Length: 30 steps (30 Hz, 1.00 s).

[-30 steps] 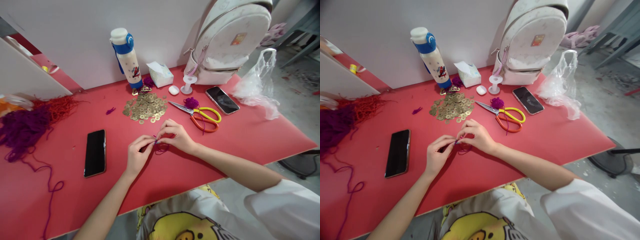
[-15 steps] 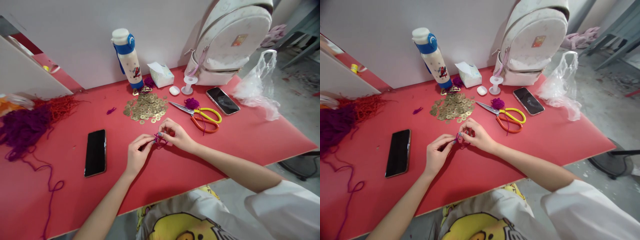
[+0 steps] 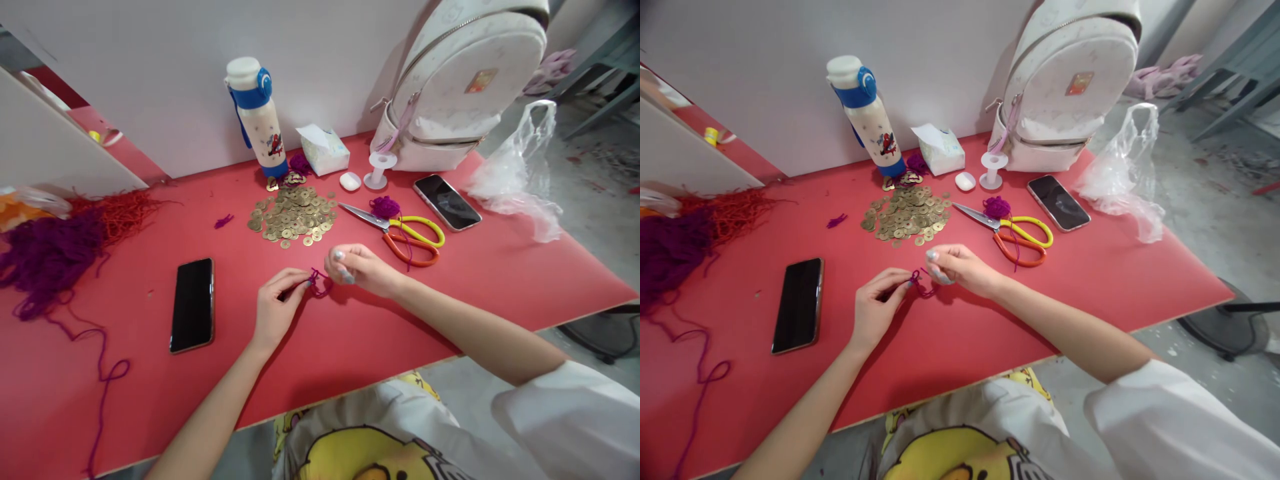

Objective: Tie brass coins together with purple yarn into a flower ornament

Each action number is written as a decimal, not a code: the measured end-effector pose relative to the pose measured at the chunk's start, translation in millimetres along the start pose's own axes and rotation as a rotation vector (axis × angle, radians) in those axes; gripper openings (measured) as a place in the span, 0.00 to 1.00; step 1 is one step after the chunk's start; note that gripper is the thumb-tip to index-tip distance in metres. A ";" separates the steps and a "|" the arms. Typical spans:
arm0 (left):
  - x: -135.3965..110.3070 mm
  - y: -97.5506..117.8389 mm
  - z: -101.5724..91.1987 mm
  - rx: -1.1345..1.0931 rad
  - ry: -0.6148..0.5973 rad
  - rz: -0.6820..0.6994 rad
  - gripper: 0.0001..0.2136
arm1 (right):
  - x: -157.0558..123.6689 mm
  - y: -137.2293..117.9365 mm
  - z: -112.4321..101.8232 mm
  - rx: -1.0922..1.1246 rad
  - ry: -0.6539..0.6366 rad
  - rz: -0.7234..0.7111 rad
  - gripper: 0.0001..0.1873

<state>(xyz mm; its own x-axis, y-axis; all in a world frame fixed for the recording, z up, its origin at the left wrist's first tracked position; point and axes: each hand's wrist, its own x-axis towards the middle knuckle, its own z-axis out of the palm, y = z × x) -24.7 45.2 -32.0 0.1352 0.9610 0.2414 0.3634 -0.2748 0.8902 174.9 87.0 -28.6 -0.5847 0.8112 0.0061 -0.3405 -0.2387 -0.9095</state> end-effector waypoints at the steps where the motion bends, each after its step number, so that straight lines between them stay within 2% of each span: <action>1: -0.1 -0.1 -0.1 0.007 0.003 0.000 0.06 | 0.6 -0.7 -0.7 0.007 0.055 -0.030 0.21; 3: -0.2 0.1 -0.2 0.015 0.004 0.001 0.06 | 1.1 -1.1 -0.8 -0.070 0.113 -0.061 0.15; 4: -0.2 0.5 -0.3 0.015 -0.001 0.001 0.06 | 1.1 -0.7 -0.1 -0.136 0.111 -0.063 0.16; 7: 0.1 1.9 -0.6 0.011 -0.019 0.000 0.06 | -0.1 2.0 3.8 -0.316 0.016 -0.005 0.18; 9: 0.4 2.6 -0.5 0.008 -0.021 -0.002 0.06 | -1.0 3.4 5.7 -0.326 -0.043 0.045 0.18; 11: 0.6 2.9 -0.2 0.004 -0.017 0.000 0.06 | -1.3 3.0 5.3 -0.212 -0.067 0.072 0.21; 14: 0.6 2.3 0.6 -0.003 -0.007 0.004 0.06 | 1.1 -1.1 -0.1 0.127 -0.007 0.061 0.25; 17: 0.1 1.0 0.9 -0.009 0.006 -0.005 0.05 | 6.6 -6.7 -9.0 0.376 0.166 -0.005 0.24; 19: -0.4 0.1 0.6 -0.016 0.012 -0.021 0.04 | 10.0 -8.9 -13.4 0.371 0.299 -0.069 0.18; 20: -0.6 -0.2 0.2 -0.022 0.014 -0.033 0.04 | 10.9 -9.0 -14.3 0.321 0.350 -0.104 0.14; 22: -0.6 -0.7 -0.5 -0.044 0.025 -0.067 0.04 | 10.5 -6.9 -12.9 0.135 0.410 -0.185 0.16; 24: 0.1 -0.9 -0.7 -0.078 0.046 -0.112 0.04 | 7.4 -2.0 -8.1 -0.137 0.433 -0.273 0.17; 25: 0.7 -0.9 -0.5 -0.099 0.061 -0.135 0.04 | 5.2 1.1 -5.1 -0.290 0.434 -0.314 0.15; 28: 2.7 -0.7 0.7 -0.162 0.100 -0.188 0.04 | -1.2 11.6 3.3 -0.689 0.359 -0.389 0.08; 30: 3.5 -0.2 1.6 -0.196 0.116 -0.202 0.04 | -3.6 18.3 6.9 -0.832 0.290 -0.392 0.07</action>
<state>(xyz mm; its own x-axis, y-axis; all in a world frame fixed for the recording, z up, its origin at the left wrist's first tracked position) -22.8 48.6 -32.0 -0.0317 0.9959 0.0841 0.1863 -0.0768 0.9795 165.7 76.0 -42.3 -0.2980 0.8797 0.3705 0.2235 0.4417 -0.8689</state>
